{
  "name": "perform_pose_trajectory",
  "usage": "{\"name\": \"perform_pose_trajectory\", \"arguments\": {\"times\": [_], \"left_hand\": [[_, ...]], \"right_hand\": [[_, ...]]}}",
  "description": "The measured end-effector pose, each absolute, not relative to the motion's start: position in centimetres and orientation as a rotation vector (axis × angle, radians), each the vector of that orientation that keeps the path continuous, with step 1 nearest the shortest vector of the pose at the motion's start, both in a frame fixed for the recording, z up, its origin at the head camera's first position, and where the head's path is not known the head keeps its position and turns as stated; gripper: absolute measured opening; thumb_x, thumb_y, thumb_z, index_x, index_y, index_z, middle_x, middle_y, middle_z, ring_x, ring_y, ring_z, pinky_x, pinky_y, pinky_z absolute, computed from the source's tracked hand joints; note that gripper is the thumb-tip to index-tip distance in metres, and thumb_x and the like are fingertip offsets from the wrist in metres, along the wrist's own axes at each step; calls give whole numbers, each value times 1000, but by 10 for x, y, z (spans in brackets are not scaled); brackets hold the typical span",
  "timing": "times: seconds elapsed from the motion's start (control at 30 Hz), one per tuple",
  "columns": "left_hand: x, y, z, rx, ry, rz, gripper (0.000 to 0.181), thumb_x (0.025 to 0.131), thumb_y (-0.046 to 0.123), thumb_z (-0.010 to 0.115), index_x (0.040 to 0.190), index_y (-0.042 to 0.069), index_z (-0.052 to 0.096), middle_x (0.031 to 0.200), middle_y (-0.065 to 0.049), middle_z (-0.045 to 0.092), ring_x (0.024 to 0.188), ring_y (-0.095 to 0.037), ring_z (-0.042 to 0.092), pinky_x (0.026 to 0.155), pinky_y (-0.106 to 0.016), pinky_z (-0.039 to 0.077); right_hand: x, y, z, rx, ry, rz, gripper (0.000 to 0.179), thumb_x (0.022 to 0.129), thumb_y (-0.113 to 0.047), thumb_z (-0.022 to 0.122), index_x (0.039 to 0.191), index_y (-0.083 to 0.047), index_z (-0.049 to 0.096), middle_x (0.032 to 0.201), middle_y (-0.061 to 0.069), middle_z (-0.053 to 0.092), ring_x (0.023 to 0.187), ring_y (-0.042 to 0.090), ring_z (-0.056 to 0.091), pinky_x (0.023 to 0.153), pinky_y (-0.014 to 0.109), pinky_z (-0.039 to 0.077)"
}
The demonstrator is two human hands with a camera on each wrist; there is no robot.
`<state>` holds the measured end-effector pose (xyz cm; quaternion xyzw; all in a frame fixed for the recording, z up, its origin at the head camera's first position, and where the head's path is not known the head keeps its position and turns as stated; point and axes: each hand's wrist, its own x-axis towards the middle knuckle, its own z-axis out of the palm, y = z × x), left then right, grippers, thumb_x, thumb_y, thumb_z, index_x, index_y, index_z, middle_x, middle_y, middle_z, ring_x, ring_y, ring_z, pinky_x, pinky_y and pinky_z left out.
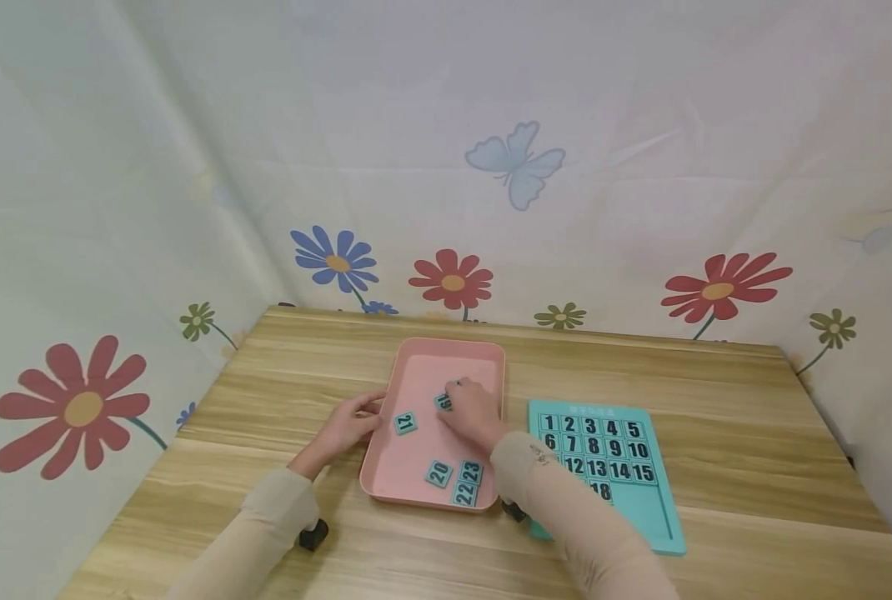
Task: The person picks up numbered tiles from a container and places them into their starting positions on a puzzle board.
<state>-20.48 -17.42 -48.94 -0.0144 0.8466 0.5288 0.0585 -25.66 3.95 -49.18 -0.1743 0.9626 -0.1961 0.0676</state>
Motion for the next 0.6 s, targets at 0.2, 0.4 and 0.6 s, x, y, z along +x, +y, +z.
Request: {"name": "perform_pose_trajectory", "arguments": {"times": [0.2, 0.4, 0.6], "left_hand": [[-203, -171, -484, -35, 2555, 1618, 45, 81, 0, 53, 126, 4, 48, 101, -21, 55, 86, -27, 61, 63, -31, 57], [-187, -163, -455, 1, 2531, 1612, 45, 82, -2, 50, 127, -3, 44, 104, -27, 52, 92, -37, 58, 69, -38, 56], [-199, -171, -477, -21, 2546, 1624, 45, 81, -2, 52, 126, 0, 46, 101, -23, 54, 88, -31, 60, 63, -32, 57]], "right_hand": [[-254, 40, -493, -527, 2902, -613, 47, 81, -33, 60, 123, -13, 51, 115, 7, 53, 103, 18, 51, 92, 33, 46], [-251, 43, -490, -560, 2897, -672, 42, 82, -28, 60, 120, -12, 52, 111, 6, 53, 97, 15, 51, 88, 31, 48], [-249, 50, -477, -630, 2896, -812, 36, 78, -21, 63, 112, -9, 58, 97, 2, 54, 82, 11, 48, 73, 24, 48]]}}
